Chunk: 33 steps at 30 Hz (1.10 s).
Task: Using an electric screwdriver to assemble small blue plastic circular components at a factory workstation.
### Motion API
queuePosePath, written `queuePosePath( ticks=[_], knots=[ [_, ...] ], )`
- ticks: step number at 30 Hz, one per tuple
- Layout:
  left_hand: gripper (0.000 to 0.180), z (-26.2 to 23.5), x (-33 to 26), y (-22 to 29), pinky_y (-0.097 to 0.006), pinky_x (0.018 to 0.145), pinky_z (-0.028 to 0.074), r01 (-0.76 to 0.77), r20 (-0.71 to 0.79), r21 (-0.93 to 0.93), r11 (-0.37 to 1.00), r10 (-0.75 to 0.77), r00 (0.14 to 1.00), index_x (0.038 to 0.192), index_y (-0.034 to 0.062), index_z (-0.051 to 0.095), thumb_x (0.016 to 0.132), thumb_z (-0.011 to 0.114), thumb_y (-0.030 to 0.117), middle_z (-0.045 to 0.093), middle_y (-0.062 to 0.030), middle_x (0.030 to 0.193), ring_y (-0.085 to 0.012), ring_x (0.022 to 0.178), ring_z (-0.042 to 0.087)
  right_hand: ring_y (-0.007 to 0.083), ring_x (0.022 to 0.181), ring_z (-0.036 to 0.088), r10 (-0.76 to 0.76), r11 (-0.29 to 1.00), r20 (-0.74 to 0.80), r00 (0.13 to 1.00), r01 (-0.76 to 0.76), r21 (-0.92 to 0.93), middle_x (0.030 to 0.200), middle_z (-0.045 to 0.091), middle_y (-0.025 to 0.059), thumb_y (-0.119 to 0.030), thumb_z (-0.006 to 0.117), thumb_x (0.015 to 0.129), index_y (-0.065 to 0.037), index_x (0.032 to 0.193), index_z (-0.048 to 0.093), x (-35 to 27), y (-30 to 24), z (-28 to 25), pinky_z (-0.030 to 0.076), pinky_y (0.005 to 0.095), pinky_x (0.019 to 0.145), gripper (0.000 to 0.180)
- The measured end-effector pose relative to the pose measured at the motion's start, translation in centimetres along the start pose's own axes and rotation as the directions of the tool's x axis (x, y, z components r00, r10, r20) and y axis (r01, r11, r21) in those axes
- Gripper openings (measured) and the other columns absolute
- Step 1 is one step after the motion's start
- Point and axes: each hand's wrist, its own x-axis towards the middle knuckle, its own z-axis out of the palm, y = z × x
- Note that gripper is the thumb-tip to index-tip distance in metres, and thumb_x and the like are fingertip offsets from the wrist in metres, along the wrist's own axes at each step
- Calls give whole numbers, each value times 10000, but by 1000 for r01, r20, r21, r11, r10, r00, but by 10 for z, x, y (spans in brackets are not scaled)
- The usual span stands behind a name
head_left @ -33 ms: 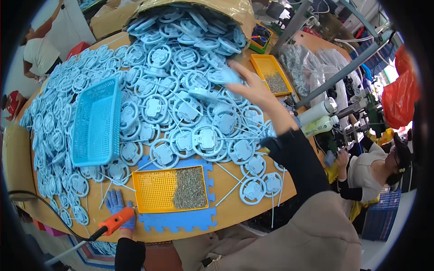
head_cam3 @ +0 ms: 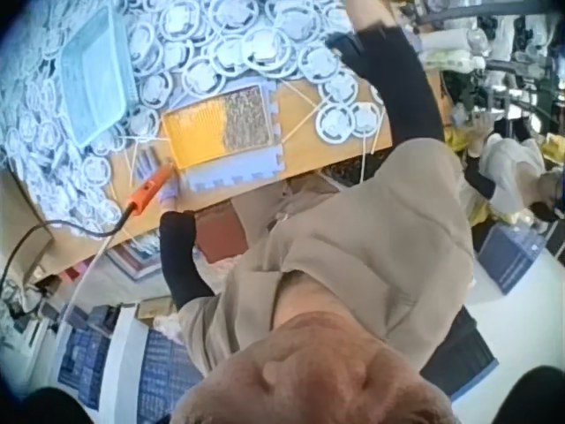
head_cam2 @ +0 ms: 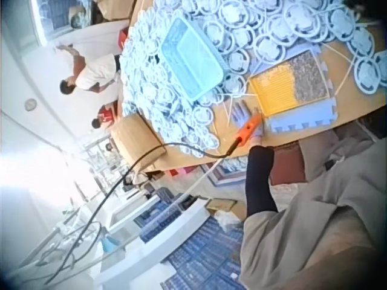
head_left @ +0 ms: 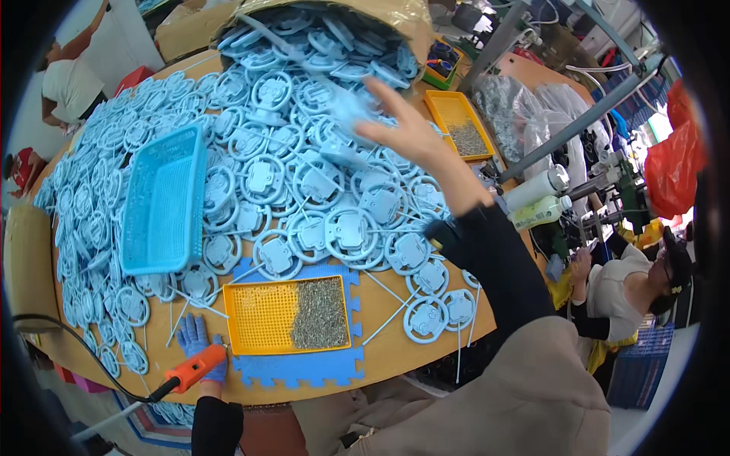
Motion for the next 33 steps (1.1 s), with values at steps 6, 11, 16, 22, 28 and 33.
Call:
queuePosePath(
  ticks=[6, 11, 16, 22, 28, 33],
  knots=[
    [678, -1, 14, 1, -517, 1174, 84, 10, 35, -23, 1000, -9, 999, 1416, 91, 414, 819, 627, 330, 301, -135, 1528, -334, 1439, 198, 339, 1200, 521, -161, 856, -121, 980, 78, -511, 1249, 580, 190, -350, 707, 764, -20, 1262, 567, 26, 80, 6, 413, 398, 1011, 614],
    [669, -2, 3, -4, -519, 1165, 108, 22, 20, -50, 998, -21, 1000, 1391, 92, 453, 821, 631, 394, 339, -158, 1504, -339, 1427, 231, 365, 1162, 567, 444, 568, -130, 887, -391, -724, 1229, 602, 234, -552, 683, 718, -1, 1251, 580, -2, 183, 8, 444, 425, 980, 774],
    [626, 0, -1, -3, -521, 1138, 186, -18, -114, -82, 996, 8, 993, 1314, 95, 541, 788, 636, 422, 452, -160, 1422, -346, 1371, 346, 316, 1155, 573, 385, 833, -232, 893, -444, -329, 1236, 601, 218, -470, 794, 668, 48, 1273, 532, -13, 232, -7, 448, 378, 966, 839],
    [596, 38, -18, -31, -533, 1122, 216, 72, -219, -618, 783, -259, 941, 1350, 108, 499, 832, 581, 392, 450, -189, 1414, -360, 1362, 348, 263, 1000, 622, 536, 844, -184, 824, -521, 127, 1158, 633, 168, -183, 765, 684, 66, 1245, 538, 9, 289, 3, 497, 372, 855, 654],
    [638, -37, -46, 39, -525, 1127, 227, 273, -146, -349, 896, -340, 929, 1406, 104, 432, 857, 603, 378, 426, -210, 1419, -384, 1350, 352, 352, 1027, 627, 35, 727, -342, 939, -259, -636, 1135, 632, 223, -166, 670, 688, 26, 1256, 522, 8, 242, -134, 494, 402, 869, 618],
    [746, -62, -151, 47, -474, 1095, 342, 208, -202, -604, 769, -401, 894, 1411, 63, 405, 791, 732, 319, 420, -257, 1401, -404, 1321, 404, 379, 1130, 561, -91, 442, -1, 996, 39, -896, 1226, 564, 235, -162, 594, 711, -97, 1258, 515, 69, -83, 14, 478, 427, 909, 557]
  ],
)
